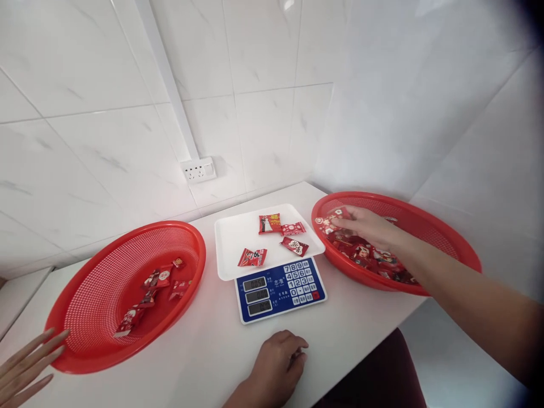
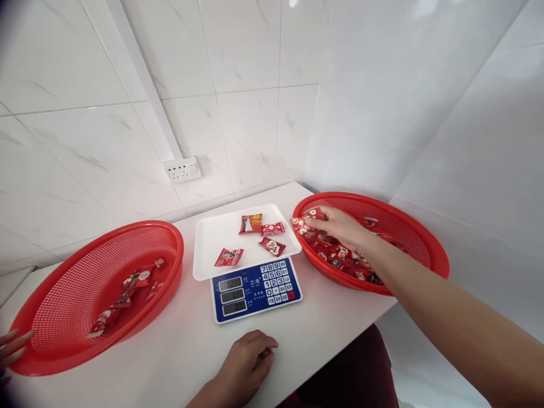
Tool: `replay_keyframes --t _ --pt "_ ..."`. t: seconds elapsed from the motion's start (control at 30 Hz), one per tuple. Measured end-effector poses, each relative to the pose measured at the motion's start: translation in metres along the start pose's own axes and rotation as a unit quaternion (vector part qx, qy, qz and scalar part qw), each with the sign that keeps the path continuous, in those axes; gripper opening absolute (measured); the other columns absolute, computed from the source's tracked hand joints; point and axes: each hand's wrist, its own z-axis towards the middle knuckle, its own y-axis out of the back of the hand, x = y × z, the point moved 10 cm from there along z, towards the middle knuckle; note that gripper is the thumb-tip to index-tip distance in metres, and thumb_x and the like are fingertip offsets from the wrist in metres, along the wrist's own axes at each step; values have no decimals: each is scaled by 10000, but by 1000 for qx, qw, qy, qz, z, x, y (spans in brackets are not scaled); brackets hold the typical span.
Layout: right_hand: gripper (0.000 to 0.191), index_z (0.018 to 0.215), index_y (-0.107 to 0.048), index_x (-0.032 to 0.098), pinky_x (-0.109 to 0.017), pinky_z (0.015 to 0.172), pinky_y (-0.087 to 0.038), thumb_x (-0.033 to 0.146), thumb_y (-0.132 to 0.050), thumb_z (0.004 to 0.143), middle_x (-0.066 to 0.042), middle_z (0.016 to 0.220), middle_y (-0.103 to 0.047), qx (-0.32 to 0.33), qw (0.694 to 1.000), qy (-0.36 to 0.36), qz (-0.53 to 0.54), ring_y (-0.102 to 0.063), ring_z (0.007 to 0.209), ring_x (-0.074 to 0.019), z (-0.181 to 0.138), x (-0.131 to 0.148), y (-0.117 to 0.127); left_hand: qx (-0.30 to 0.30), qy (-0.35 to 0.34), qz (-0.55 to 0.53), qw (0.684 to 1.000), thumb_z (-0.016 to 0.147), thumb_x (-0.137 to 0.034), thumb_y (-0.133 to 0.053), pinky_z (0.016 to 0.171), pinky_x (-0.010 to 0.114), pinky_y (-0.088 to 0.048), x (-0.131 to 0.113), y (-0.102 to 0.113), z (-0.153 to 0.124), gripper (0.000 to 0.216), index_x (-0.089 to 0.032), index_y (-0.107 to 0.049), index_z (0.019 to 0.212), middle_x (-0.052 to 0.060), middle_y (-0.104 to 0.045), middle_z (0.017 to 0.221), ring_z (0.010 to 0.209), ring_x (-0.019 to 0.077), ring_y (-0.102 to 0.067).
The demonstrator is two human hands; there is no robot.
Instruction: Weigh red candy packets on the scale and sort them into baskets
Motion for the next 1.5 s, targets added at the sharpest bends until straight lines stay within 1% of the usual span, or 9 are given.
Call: replay_keyframes --t 0.17,0.23,0.37,0.5,0.63,0.9,1.17,1.33,1.5 --pt "295 1016 -563 206 -342 696 -529 388 -590 785 -67 917 -684 98 992 62 -53 -650 811 -217 -1 38 -78 3 1 9 1000 794 -137 -497 738 257 -490 -1 1 -2 267 -205 -647 1005 50 -653 911 801 166 -604" --pt "389 1166 -520 202 -410 778 -509 374 -545 819 -102 1041 -666 72 983 83 -149 -637 902 -255 4 45 -91 5 -1 13 1000 796 -142 -499 737 256 -491 -3 1 -3 266 -198 -646 1010 55 -651 921 805 167 -604" --pt "484 1287 -476 215 -472 974 -385 402 -517 843 -112 1327 -497 7 917 230 -325 -452 1209 -298 -3 69 -120 5 -4 20 1000 797 -155 -504 745 256 -494 -4 0 -4 263 -195 -648 1013 61 -651 940 810 168 -604" --pt "424 1255 -529 299 -506 1068 -228 472 -453 875 -40 1454 -336 117 834 381 -381 -229 1346 -293 -40 76 -184 3 -6 19 1000 794 -156 -512 748 262 -496 -3 0 -3 263 -190 -650 1016 64 -656 936 784 165 -606" --pt "416 1261 -533 291 -567 1069 -140 457 -422 897 -37 1399 -431 166 788 414 -424 -202 1349 -321 -58 71 -215 2 -9 23 1000 788 -150 -523 750 268 -497 -2 -1 -3 260 -188 -651 1010 63 -657 921 778 167 -606" --pt "338 804 -701 214 -505 1035 -302 410 -438 890 -60 1216 -596 85 841 407 -346 -373 1270 -280 -45 72 -160 3 -20 36 999 800 -165 -517 780 274 -498 -6 1 -4 263 -186 -649 1026 65 -664 934 813 174 -608" --pt "163 827 -625 230 -388 860 -476 311 -486 854 -64 1001 -657 -134 893 358 -236 -599 973 -217 -87 54 -74 13 -32 43 998 825 -184 -496 803 288 -496 -9 0 -4 275 -181 -635 1062 67 -668 947 844 180 -611" --pt "177 722 -563 227 -262 566 -467 305 -469 850 -3 657 -611 -153 924 290 -195 -588 613 -154 -117 1 -74 16 -38 37 998 839 -195 -486 817 282 -492 -9 -1 -4 273 -184 -625 1074 64 -665 985 863 174 -612" --pt "290 604 -498 226 -232 447 -394 364 -448 853 31 507 -501 -100 952 222 -184 -477 456 -119 -131 -43 -106 17 -40 42 998 845 -198 -485 824 282 -485 -10 0 -4 264 -176 -628 1066 67 -666 974 863 176 -611"
